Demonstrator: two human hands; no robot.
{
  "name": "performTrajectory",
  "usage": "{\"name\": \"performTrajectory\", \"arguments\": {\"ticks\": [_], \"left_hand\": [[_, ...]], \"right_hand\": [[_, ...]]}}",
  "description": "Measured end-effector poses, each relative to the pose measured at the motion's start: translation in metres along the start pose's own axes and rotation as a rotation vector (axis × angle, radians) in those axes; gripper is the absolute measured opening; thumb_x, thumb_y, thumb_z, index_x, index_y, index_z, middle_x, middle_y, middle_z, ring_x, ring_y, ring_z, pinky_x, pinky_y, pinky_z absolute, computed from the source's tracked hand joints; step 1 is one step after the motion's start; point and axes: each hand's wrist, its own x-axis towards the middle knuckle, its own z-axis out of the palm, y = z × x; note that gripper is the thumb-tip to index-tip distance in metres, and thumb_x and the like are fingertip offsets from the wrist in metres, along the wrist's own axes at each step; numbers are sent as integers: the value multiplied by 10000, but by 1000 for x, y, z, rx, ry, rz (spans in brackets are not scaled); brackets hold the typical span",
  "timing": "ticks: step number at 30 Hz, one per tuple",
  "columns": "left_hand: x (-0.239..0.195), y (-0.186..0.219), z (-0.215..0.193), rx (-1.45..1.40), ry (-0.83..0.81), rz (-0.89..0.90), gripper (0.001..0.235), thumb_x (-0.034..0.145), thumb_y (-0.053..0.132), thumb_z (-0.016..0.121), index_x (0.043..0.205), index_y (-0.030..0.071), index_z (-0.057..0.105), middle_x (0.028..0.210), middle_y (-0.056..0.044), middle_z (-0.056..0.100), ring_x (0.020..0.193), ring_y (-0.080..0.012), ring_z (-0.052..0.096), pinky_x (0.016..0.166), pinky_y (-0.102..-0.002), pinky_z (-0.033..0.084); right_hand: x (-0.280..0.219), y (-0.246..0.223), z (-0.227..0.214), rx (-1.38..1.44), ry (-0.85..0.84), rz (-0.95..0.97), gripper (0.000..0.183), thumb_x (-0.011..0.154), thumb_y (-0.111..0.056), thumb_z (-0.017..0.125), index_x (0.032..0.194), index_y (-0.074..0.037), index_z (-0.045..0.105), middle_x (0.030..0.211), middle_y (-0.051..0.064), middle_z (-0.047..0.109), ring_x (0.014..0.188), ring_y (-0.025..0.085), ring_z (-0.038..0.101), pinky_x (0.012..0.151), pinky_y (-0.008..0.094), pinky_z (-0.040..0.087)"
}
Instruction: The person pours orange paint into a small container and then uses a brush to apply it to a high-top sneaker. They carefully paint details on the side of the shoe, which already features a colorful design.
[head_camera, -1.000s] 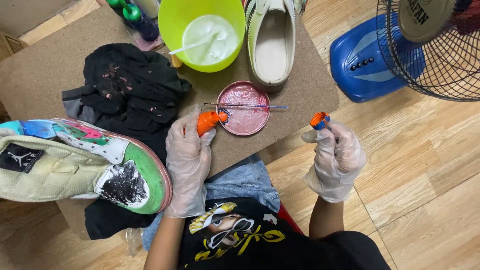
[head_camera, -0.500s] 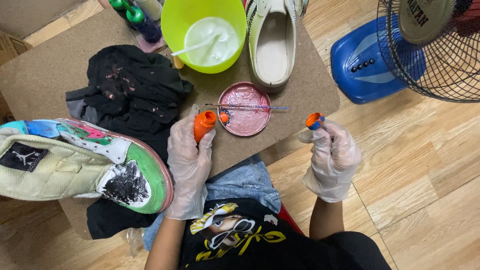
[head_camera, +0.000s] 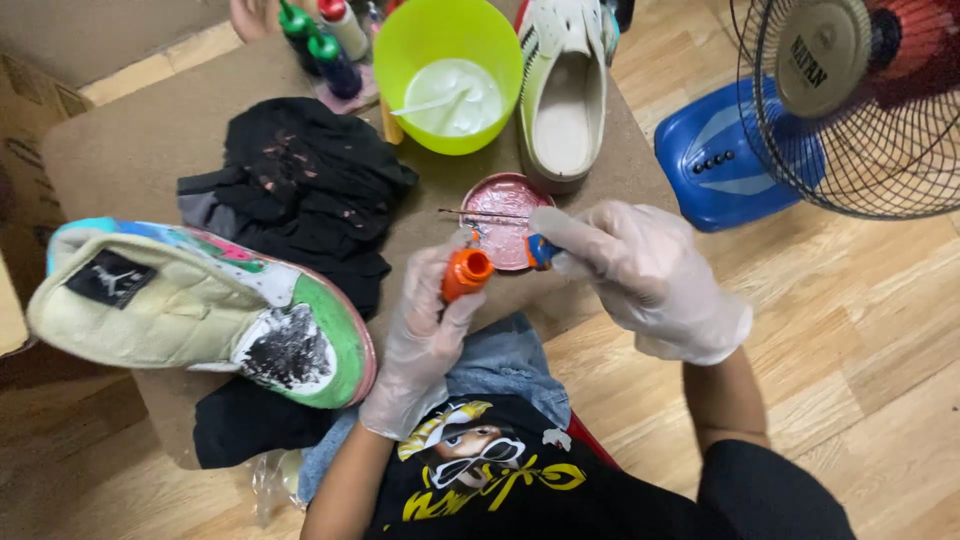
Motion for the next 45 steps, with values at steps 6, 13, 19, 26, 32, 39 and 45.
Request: {"name": "performTrajectory", "arguments": {"ticks": [6,13,19,26,32,39,45], "left_hand": [[-5,5,-9,-64,-51,21,479,1025,266,626,1403,-12,531,1319,-234,546,1172,-413,591,1072,-495,469],[-5,14,-15,-103,32,-9,463,1037,234,590,1416,-13,492,1289,-239,544,1162,-408,589,1069,-501,467],[-7,20,-14,-148,115,8,448,1028,196,598,1407,-12,482,1283,-247,551,1174,-427,598,1075,-520,470],[-14,17,-19,-101,157,37,470,1033,120,598,1462,-11,454,1265,-233,553,1123,-403,627,1024,-488,517],[-15,24,-22,-50,181,75,525,1023,115,625,1502,2,441,1271,-210,550,1131,-409,629,1013,-470,537],[-16,35,-31,-18,161,93,522,1003,123,658,1479,-3,484,1293,-212,570,1095,-399,661,968,-448,574],[-20,46,-45,69,9,40,437,1019,147,575,1428,40,463,1344,-148,533,1107,-264,656,931,-324,554]], "right_hand": [[72,-58,-25,118,-331,328,199,959,-94,690,1041,87,685,712,246,635,646,472,606,597,539,496],[62,-50,-8,-1,-242,-16,263,1015,-229,704,1258,-133,736,815,36,572,667,268,624,598,380,510],[54,-72,6,29,-230,31,414,899,34,745,1305,-15,686,800,17,534,674,158,501,613,313,419],[60,-79,17,121,-98,110,352,953,64,661,1297,-11,688,832,75,632,646,224,595,591,311,490],[63,-84,15,33,11,64,297,970,73,697,1261,13,719,933,92,700,696,222,621,622,320,508],[67,-78,5,96,-74,57,240,972,20,709,1206,7,759,817,150,622,660,321,645,531,406,497],[85,-63,-16,-200,-427,-276,529,856,78,687,1353,-96,638,874,25,555,766,202,568,624,324,480]]}}
